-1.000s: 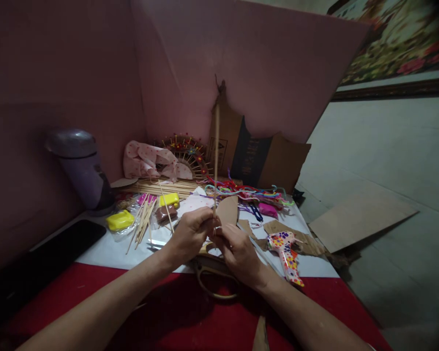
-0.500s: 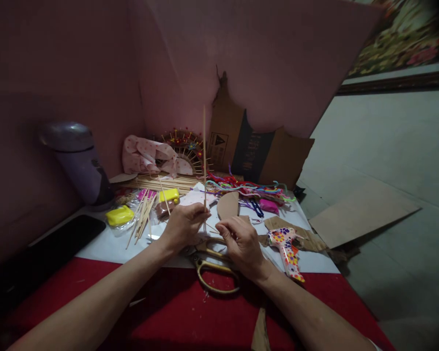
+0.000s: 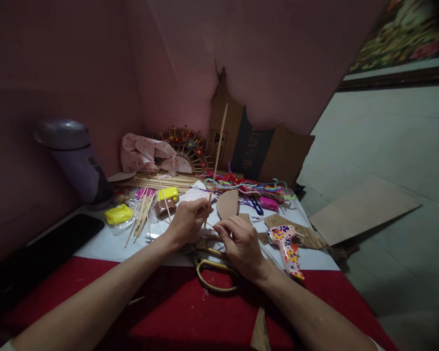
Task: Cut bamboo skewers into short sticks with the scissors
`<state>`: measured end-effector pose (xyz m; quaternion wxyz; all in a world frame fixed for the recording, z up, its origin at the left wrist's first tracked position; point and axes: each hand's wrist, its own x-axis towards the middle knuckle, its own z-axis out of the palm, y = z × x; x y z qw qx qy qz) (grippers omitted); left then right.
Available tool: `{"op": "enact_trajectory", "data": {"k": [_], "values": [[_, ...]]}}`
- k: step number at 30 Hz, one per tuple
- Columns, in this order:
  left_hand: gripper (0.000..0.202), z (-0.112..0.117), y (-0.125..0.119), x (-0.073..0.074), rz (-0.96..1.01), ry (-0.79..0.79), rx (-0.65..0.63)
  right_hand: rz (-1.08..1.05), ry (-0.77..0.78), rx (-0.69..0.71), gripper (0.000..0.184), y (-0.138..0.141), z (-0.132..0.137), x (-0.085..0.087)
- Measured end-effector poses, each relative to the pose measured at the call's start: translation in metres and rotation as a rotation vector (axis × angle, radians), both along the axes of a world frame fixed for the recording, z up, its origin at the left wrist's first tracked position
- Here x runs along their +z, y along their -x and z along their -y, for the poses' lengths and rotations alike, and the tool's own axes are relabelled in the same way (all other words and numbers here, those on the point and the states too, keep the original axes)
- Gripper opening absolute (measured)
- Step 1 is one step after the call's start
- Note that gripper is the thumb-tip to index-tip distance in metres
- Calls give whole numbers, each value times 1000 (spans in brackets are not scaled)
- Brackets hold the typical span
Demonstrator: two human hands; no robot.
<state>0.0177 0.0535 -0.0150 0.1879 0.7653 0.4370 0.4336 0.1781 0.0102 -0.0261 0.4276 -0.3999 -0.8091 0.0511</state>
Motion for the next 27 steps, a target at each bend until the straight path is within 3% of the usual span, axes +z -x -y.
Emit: {"op": "enact_trajectory", "data": {"k": [5,10,12,19,27], "values": [[21,0,0,0,139,101,-46,12,24,-5,21,0,-1,-1],[23,5,5,11,651,481,-95,-24,79,-22,15,1,-2,-1],[26,7,9,16,753,564,-101,-43,88,21,13,1,-1,0],[25,12,17,24,799,663,-129,-36,64,170,9,0,3,2],[24,17,15,24,785,757,-208,35,-30,233,6,-1,4,2]]}}
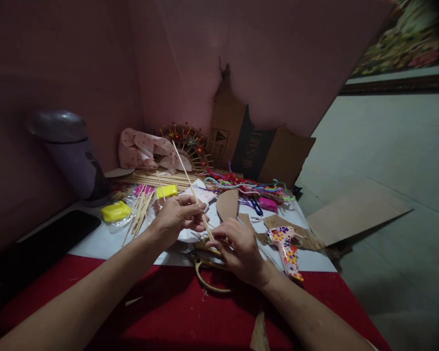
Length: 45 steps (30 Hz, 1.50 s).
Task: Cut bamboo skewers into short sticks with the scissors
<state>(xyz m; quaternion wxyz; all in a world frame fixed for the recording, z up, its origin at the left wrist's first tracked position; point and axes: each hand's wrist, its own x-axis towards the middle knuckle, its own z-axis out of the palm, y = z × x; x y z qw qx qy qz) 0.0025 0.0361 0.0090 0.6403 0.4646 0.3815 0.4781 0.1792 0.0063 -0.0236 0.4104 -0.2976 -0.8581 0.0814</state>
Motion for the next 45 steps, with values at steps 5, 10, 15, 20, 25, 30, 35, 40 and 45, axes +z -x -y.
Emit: {"op": "enact_trajectory", "data": {"k": [5,10,15,20,25,30,35,40,45], "values": [[24,0,1,0,-19,13,-38,6,-13,24,7,-2,0,-1],[20,0,4,1,-56,-36,-9,7,-30,10,9,-2,-1,0],[19,0,4,2,-111,-61,-17,6,17,9,10,0,1,0],[17,0,5,4,-126,-146,-9,-69,210,60,16,3,2,5],[15,4,7,8,-76,-229,-76,-352,898,200,33,5,3,6],[13,6,6,8,-30,-232,-144,-558,1290,342,29,6,4,4],[15,6,6,7,-32,-222,-165,-595,1365,337,27,7,5,5],[16,6,6,6,-31,-201,-164,-564,1332,307,29,8,6,8],[16,8,5,5,-67,-208,-156,-484,1191,219,32,11,7,8]]}}
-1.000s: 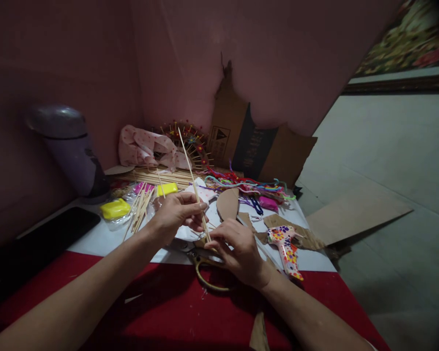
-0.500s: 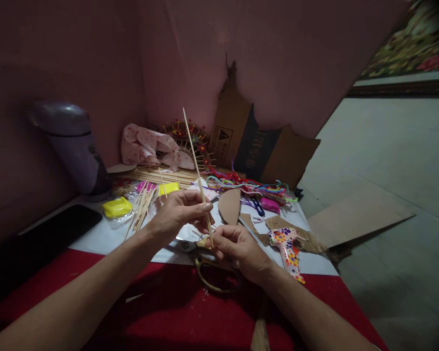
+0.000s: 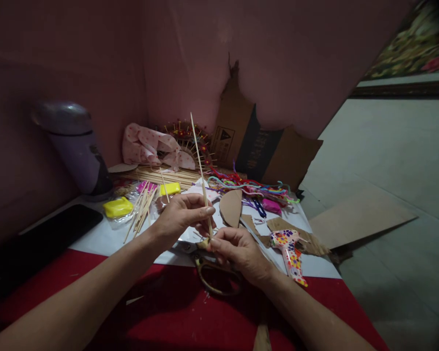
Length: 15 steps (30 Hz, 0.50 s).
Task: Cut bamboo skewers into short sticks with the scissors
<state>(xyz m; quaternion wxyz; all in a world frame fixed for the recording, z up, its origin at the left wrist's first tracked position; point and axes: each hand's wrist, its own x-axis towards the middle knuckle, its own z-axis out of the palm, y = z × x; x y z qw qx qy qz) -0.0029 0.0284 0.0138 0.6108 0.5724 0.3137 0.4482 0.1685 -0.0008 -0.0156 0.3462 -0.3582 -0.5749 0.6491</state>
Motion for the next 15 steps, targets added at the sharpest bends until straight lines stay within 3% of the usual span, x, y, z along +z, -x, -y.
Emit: {"op": "enact_trajectory", "data": {"k": [9,15], "values": [[25,6,-6,2,-77,-66,122,123,-167,-67,33,3,3,-2],[29,11,-11,2,2,-66,168,151,-248,-103,31,6,4,-5]]}}
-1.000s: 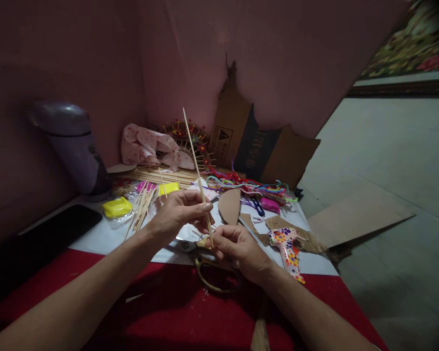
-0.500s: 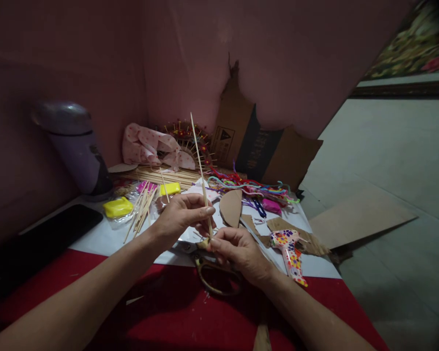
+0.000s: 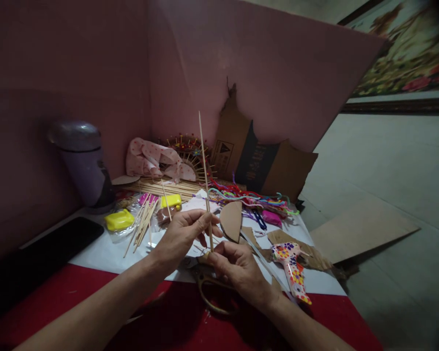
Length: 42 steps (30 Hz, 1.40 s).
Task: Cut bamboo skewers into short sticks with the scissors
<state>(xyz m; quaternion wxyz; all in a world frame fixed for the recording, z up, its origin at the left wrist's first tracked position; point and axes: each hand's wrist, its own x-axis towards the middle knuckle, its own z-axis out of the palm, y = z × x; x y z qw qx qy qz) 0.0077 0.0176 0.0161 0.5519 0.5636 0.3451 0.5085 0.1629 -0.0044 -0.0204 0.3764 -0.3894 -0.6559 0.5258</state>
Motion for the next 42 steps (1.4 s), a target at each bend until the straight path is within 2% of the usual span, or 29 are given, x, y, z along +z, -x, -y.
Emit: {"op": "enact_trajectory", "data": {"k": [8,14,19,22,25,27,28,30,34,38,42], "values": [[25,1,-4,-12,128,46,-23,-5,-25,-38,27,2,-1,-2],[25,4,-5,-10,189,70,-71,-33,-33,-3,31,4,-2,-8],[25,4,-3,-7,172,55,-67,39,-86,0,39,9,-4,-8],[25,4,0,-3,147,25,-12,198,-226,15,36,4,-5,10],[25,3,3,0,118,-11,50,488,-447,-41,21,-6,0,36],[25,3,5,2,102,-27,78,719,-554,36,16,-13,7,48],[24,3,5,3,97,-32,87,809,-574,99,13,-15,12,51],[22,3,6,4,81,-43,95,967,-596,175,19,-15,19,50],[22,2,8,5,6,-93,81,1169,-579,225,16,-5,22,37],[23,-2,11,4,-26,-101,93,1129,-552,196,26,5,14,34],[23,-2,14,6,21,-22,83,950,-430,148,48,-6,13,49]]}}
